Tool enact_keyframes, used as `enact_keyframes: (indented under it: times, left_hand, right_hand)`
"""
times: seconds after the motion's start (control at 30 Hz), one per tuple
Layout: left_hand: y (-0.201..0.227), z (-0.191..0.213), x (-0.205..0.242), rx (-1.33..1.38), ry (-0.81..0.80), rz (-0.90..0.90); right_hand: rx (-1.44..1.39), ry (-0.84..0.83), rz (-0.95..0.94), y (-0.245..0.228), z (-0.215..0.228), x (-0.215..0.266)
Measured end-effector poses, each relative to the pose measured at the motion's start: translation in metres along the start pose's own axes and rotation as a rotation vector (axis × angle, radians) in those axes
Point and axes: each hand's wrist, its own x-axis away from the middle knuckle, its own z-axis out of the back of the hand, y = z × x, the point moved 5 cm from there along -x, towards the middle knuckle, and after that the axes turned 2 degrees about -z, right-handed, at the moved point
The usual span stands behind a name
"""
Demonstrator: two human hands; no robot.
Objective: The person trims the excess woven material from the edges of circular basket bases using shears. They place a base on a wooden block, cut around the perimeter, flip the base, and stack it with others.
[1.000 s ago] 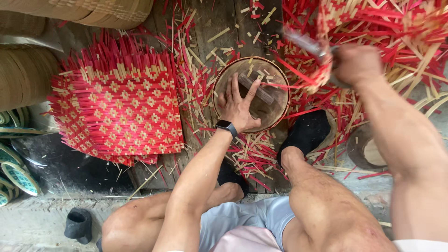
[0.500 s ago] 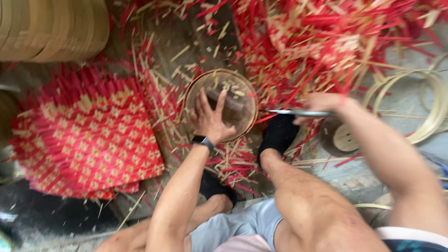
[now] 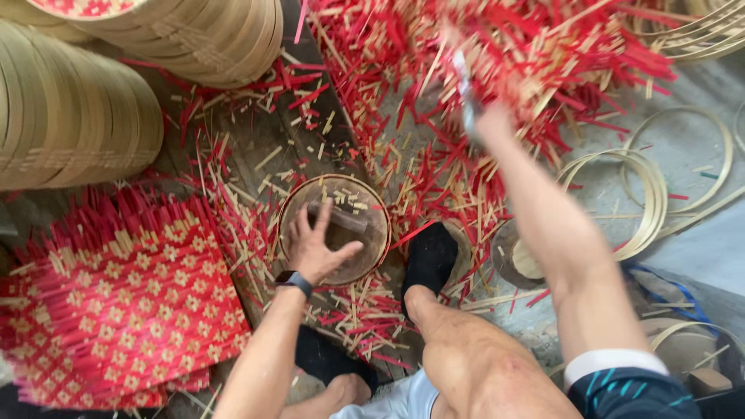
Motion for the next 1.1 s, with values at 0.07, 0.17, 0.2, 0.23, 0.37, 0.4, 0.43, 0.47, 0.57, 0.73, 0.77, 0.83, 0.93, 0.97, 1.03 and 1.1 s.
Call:
enact_keyframes:
  times: [0.07, 0.17, 0.2, 0.23, 0.37, 0.4, 0.43, 0.47, 0.57, 0.73, 0.77, 0.83, 0.93, 0.97, 1.03, 1.1]
  left_hand:
    - [-0.015, 0.008, -0.019, 0.174, 0.119, -0.060]
    - [-0.038, 0.013, -0.054, 0.004, 0.273, -0.173]
    - [-0.043, 0.009, -0.067, 0.066, 0.253, -0.189]
    - [-0.048, 0.006, -0.079, 0.124, 0.232, -0.205]
    - [-0.056, -0.012, -0.124, 0.150, 0.172, -0.320]
    - [-0.059, -0.019, -0.134, 0.167, 0.074, -0.290]
    - [-0.063, -0.025, -0.141, 0.181, -0.024, -0.241]
    - [-0.062, -0.034, -0.148, 0.141, -0.142, -0.219]
    - [-0.045, -0.042, -0.167, 0.137, -0.195, -0.317]
    - [-0.038, -0.027, -0.163, 0.323, -0.224, 0.038]
    - [-0.034, -0.023, -0.163, 0.306, -0.226, 0.051]
    - [-0.029, -0.015, -0.161, 0.271, -0.224, 0.072]
    - [-0.033, -0.014, -0.147, 0.241, -0.137, 0.009]
    - [-0.051, -0.015, -0.142, 0.283, -0.099, 0.099]
    - [-0.101, -0.018, -0.123, 0.367, -0.023, 0.287]
    - [-0.147, -0.028, -0.097, 0.586, -0.116, 0.340]
  right_hand:
    - [-0.271, 0.165, 0.266, -0.031, -0.015, 0.067]
    - [-0.101, -0.061, -0.133, -0.018, -0.030, 0.139]
    - [-0.147, -0.039, -0.050, -0.024, -0.021, 0.152]
    - [-0.193, -0.017, 0.034, -0.033, -0.014, 0.165]
    - [-0.139, 0.128, 0.221, -0.074, -0.013, 0.206]
    - [-0.280, -0.040, 0.212, -0.083, -0.030, 0.210]
    - [-0.423, -0.227, 0.208, -0.093, -0.049, 0.217]
    - [-0.479, -0.316, 0.177, -0.100, -0.064, 0.222]
    - [-0.551, -0.478, 0.083, -0.116, -0.094, 0.227]
    - [-0.522, -0.524, -0.102, -0.113, -0.088, 0.226]
    - [-0.526, -0.521, -0.100, -0.115, -0.086, 0.225]
    - [-0.537, -0.509, -0.092, -0.119, -0.083, 0.225]
    - [-0.573, -0.500, -0.037, -0.119, -0.075, 0.233]
    - [-0.567, -0.508, -0.024, -0.118, -0.074, 0.237]
    - [-0.555, -0.531, 0.001, -0.111, -0.073, 0.248]
    - [-0.672, -0.669, -0.124, -0.100, -0.079, 0.264]
